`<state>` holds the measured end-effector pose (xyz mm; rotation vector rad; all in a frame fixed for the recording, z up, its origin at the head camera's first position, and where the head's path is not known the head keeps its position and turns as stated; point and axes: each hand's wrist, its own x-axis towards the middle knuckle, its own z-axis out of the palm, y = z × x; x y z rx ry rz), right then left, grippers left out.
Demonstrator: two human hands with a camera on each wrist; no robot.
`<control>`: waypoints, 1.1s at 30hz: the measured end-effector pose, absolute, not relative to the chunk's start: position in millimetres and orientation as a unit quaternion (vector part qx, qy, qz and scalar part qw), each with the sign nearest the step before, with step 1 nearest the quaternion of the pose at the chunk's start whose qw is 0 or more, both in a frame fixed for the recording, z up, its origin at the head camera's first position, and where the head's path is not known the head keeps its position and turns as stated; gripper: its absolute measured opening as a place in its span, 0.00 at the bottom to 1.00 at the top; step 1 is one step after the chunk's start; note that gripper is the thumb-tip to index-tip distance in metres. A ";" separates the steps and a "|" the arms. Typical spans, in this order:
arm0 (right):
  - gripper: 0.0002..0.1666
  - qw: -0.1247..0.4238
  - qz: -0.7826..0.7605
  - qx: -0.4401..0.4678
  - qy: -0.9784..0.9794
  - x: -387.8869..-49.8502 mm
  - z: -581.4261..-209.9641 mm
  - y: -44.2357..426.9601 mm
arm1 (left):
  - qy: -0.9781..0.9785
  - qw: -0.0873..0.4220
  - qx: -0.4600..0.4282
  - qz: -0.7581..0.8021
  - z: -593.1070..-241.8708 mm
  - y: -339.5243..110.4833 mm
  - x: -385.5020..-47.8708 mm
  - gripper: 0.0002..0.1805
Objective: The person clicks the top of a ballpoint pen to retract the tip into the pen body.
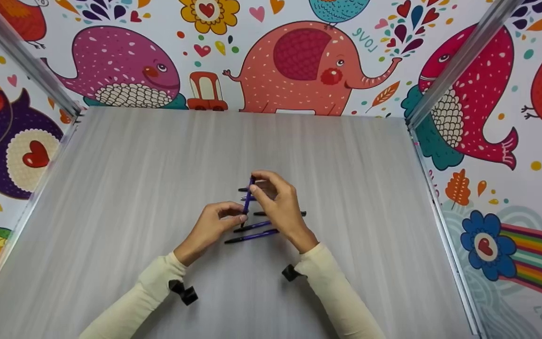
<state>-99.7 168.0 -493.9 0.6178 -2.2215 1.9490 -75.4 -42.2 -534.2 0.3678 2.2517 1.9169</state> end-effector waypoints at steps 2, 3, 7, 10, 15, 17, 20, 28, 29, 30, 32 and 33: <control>0.20 0.041 0.653 0.216 -0.725 -99.0 -492.2 169.6 | 0.734 0.110 0.112 0.661 -532.8 -42.6 -75.8 0.09; 0.21 0.032 0.657 0.221 -0.720 -98.6 -491.5 170.3 | 0.722 0.127 0.105 0.672 -531.9 -42.9 -75.8 0.10; 0.25 0.004 0.666 0.241 -0.706 -98.5 -490.8 173.3 | 0.649 0.198 0.076 0.730 -529.3 -45.0 -74.6 0.14; 0.28 -0.017 0.668 0.249 -0.701 -98.5 -490.7 175.7 | 0.589 0.240 0.059 0.769 -528.5 -46.4 -73.6 0.15; 0.32 -0.045 0.665 0.246 -0.704 -97.4 -489.8 178.5 | 0.519 0.281 0.042 0.806 -527.8 -46.5 -72.2 0.11; 0.34 -0.046 0.661 0.241 -0.709 -97.3 -490.1 178.8 | 0.505 0.288 0.040 0.812 -527.4 -46.0 -71.8 0.12; 0.35 -0.040 0.651 0.233 -0.721 -97.2 -491.1 178.7 | 0.498 0.292 0.037 0.816 -526.8 -45.4 -70.9 0.14; 0.35 -0.032 0.633 0.229 -0.739 -97.1 -493.8 176.2 | 0.492 0.289 0.036 0.821 -527.5 -43.8 -68.4 0.10; 0.35 -0.031 0.631 0.229 -0.741 -97.0 -493.6 175.9 | 0.490 0.289 0.036 0.822 -527.6 -43.7 -68.1 0.10; 0.35 -0.030 0.629 0.227 -0.742 -97.1 -493.5 175.6 | 0.488 0.288 0.037 0.823 -527.5 -43.5 -67.7 0.11; 0.35 -0.030 0.626 0.226 -0.745 -97.0 -493.2 175.4 | 0.486 0.287 0.038 0.825 -527.4 -43.3 -66.9 0.14; 0.35 -0.030 0.625 0.226 -0.746 -97.1 -493.1 175.3 | 0.486 0.286 0.037 0.825 -527.5 -43.1 -66.7 0.15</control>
